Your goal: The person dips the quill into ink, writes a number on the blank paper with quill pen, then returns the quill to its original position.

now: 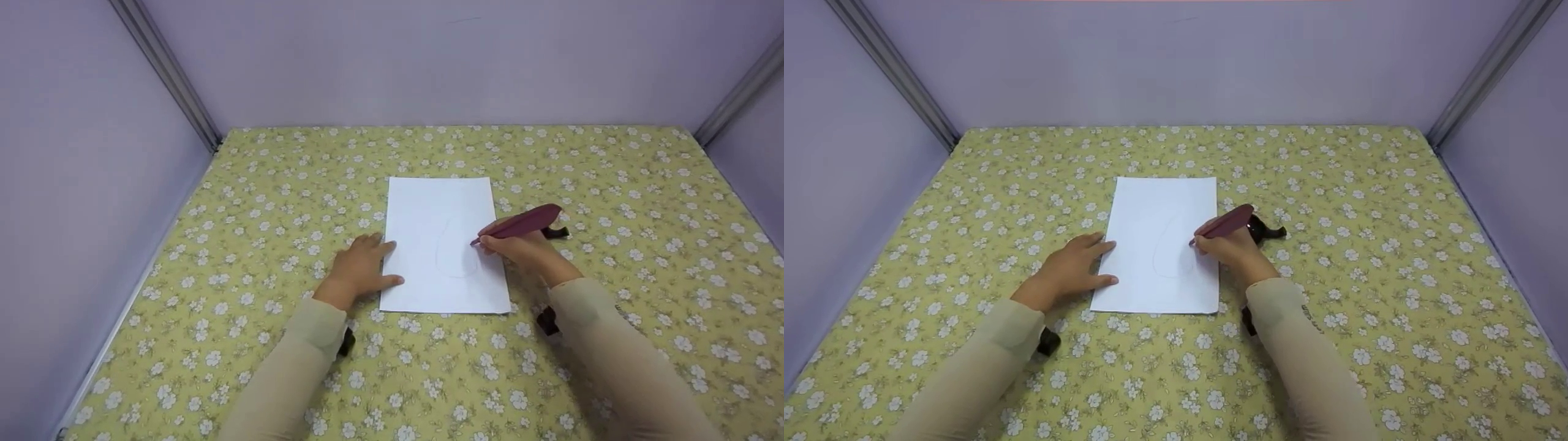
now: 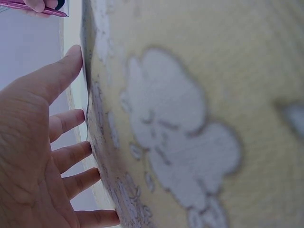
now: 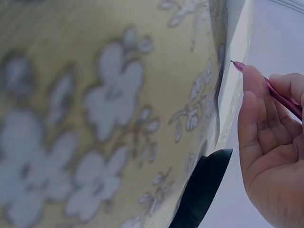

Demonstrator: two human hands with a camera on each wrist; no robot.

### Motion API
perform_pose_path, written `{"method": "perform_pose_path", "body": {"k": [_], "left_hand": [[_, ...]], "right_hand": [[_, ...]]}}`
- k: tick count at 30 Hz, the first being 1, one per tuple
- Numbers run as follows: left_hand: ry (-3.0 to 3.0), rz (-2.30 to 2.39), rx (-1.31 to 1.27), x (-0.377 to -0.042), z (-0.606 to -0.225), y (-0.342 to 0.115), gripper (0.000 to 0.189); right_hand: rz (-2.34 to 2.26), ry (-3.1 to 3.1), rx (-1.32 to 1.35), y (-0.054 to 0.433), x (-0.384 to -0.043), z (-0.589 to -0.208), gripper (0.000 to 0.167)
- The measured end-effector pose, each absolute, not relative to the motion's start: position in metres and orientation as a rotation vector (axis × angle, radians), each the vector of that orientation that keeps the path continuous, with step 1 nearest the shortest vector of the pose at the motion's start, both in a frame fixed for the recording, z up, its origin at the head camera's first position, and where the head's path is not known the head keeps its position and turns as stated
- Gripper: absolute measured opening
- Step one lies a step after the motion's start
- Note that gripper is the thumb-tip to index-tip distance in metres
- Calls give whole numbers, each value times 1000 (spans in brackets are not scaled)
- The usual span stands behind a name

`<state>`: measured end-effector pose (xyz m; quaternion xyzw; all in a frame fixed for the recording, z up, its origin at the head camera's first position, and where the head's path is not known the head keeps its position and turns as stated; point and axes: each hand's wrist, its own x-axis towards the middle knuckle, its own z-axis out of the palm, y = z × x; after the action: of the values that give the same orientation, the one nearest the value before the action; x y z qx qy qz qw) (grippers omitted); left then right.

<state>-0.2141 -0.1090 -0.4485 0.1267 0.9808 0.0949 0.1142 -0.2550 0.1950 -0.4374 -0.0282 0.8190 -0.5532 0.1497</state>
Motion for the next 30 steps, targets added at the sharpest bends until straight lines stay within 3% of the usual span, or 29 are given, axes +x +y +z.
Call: {"method": "perform_pose_path", "body": {"k": [30], "left_hand": [[2876, 289, 370, -216, -451, -109, 79]], "right_hand": [[-1567, 2380, -96, 167, -266, -436, 23]]}}
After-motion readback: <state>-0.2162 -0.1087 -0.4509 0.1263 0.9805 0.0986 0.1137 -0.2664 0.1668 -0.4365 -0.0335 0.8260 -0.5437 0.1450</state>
